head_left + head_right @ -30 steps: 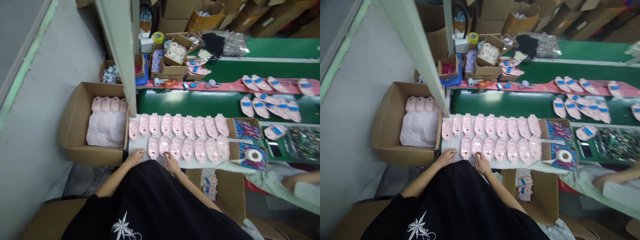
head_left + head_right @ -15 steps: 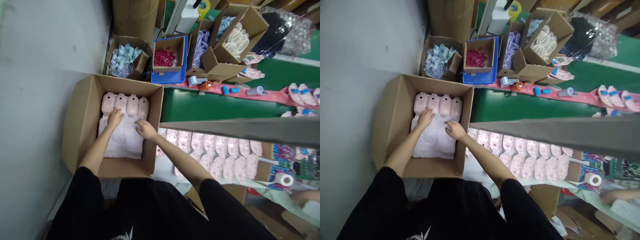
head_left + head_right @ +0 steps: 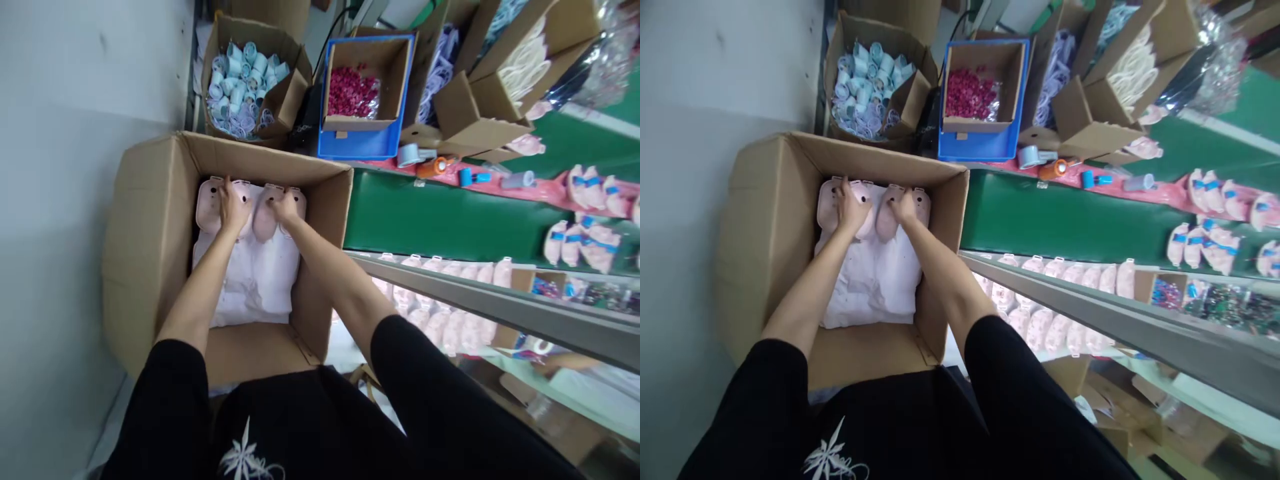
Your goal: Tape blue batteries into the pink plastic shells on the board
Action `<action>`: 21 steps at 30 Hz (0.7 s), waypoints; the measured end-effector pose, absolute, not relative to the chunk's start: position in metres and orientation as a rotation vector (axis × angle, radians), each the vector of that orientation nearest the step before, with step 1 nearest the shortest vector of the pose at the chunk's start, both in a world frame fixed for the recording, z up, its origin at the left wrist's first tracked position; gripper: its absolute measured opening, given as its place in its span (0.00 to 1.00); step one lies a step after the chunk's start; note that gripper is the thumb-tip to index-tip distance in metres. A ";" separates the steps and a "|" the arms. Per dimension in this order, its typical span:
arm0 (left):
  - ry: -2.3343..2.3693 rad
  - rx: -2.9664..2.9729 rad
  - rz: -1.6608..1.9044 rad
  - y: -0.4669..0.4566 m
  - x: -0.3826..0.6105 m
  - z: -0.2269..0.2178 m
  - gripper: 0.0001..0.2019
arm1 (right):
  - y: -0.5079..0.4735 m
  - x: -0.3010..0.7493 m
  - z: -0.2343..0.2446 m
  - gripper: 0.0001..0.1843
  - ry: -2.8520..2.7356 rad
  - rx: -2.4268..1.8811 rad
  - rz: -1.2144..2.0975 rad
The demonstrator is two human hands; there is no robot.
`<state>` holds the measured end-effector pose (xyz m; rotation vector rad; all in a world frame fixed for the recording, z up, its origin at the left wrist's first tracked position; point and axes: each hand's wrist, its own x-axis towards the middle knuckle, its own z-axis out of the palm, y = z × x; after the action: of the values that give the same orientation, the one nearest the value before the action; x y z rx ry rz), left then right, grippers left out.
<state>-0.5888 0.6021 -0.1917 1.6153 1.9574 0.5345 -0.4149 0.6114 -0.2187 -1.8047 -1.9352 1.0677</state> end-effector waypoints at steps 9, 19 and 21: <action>1.330 1.864 0.832 0.298 -0.580 0.021 0.17 | 0.249 -0.267 0.025 0.07 -1.610 -1.769 0.884; 0.668 2.209 0.524 0.147 -0.435 -0.013 0.17 | 0.077 -0.114 -0.051 0.18 -2.023 -1.634 0.871; 0.681 2.236 0.497 0.132 -0.429 -0.048 0.16 | 0.069 -0.113 -0.073 0.19 -2.059 -1.575 0.915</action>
<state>-0.4293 0.1319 -0.0483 2.2362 0.6815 0.4971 -0.1129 0.0688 -0.0726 -1.5752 -2.0594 0.9152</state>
